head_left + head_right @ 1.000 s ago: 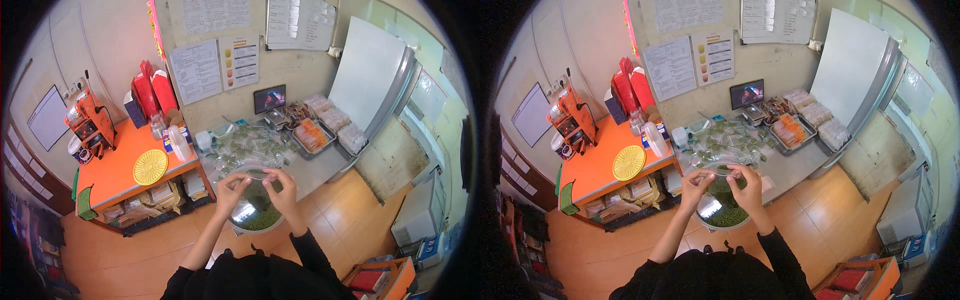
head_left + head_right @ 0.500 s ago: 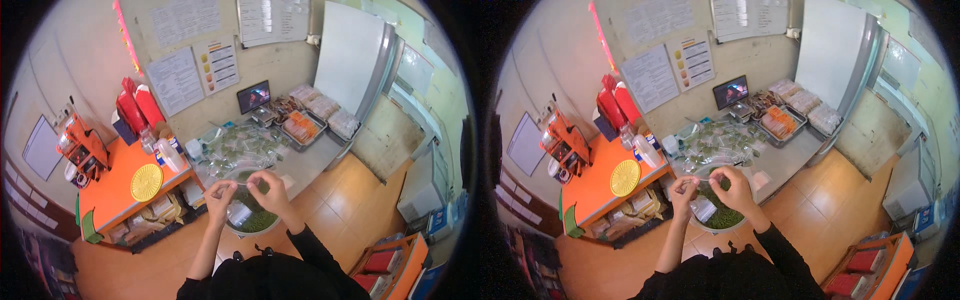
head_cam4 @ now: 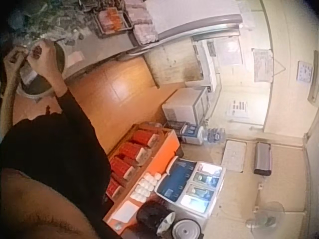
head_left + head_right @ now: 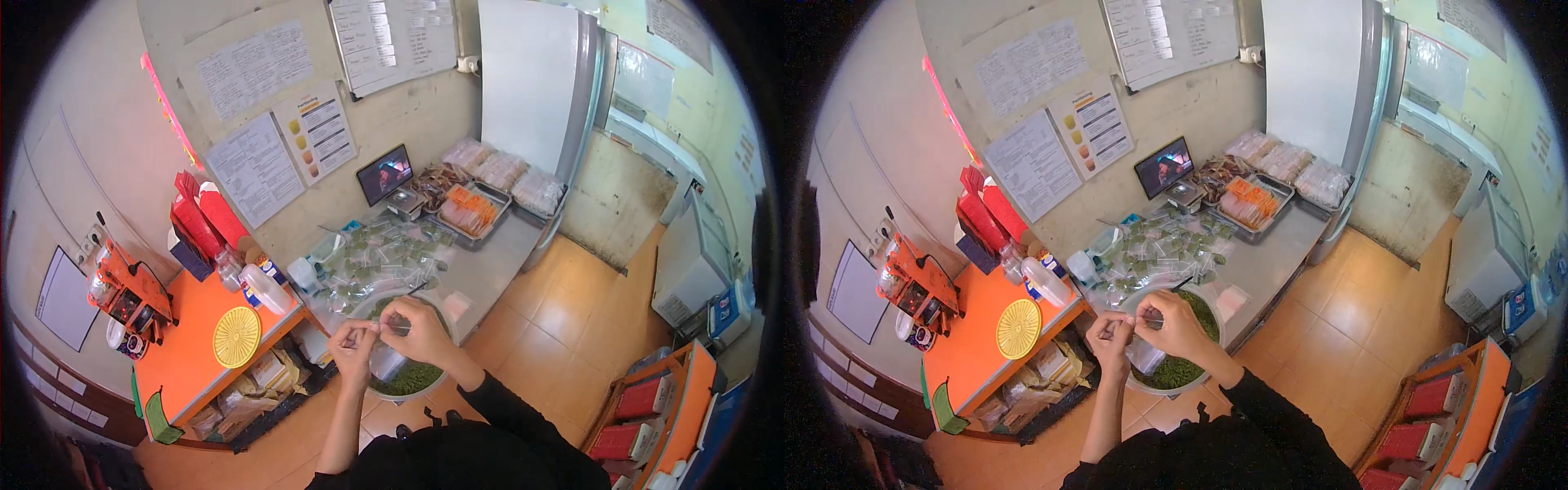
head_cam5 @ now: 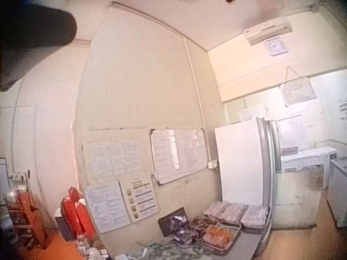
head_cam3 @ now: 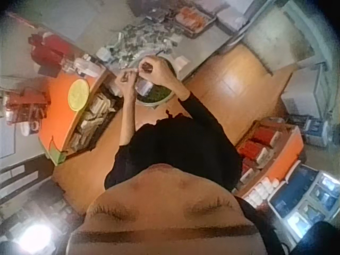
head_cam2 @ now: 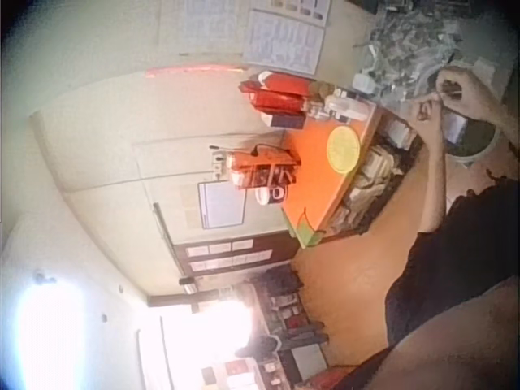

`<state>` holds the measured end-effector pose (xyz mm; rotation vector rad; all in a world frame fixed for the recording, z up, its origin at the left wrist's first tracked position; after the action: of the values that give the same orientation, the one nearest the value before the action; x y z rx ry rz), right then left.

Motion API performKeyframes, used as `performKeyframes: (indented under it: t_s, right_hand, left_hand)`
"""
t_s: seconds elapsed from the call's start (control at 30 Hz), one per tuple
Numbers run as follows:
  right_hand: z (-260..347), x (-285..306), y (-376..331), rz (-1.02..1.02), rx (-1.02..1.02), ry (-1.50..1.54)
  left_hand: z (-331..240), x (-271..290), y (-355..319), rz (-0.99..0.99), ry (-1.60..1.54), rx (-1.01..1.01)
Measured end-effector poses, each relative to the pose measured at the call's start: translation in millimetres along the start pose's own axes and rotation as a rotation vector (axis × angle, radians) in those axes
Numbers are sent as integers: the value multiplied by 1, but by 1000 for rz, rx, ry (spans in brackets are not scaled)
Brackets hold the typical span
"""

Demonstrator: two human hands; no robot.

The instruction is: The person hands a package to a customer at a counter and then fills small plastic bags with green flakes from a large container using a scoop.

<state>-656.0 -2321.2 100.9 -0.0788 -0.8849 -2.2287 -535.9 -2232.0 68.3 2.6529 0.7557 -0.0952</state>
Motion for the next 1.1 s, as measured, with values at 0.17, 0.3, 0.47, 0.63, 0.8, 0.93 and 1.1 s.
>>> performKeyframes:
  t_s: [0.17,0.3,0.47,0.63,0.8,0.93,1.1]
  right_hand:
    - [-2,-5,-3,11,-77,12]
    - [-3,9,-8,25,-201,53]
    - [-1,27,-2,34,-187,9]
    - [-4,25,21,143,-150,-48]
    - [-38,42,49,37,-139,-126]
    - [-30,46,52,-362,-65,-729]
    - [-14,-9,-11,207,-140,-141]
  left_hand:
    - [4,-4,-1,-26,-60,8]
    - [7,3,2,-66,-196,-17]
    - [-1,7,6,-78,-171,-1]
    - [1,6,11,-43,-166,54]
    - [-5,-1,18,-130,-227,137]
    - [2,6,23,-204,-358,103]
    - [2,2,24,-402,-496,53]
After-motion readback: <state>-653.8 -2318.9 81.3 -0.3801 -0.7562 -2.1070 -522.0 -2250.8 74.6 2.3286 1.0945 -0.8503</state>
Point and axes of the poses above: each hand's wrist, its own y-axis towards the middle knuckle, its own x-axis out of the back of the hand, z = x × y, the point moved 1 cm from there along y, towards the middle knuckle, and after that the axes turned 9 degrees about z, right-handed, at the moved point
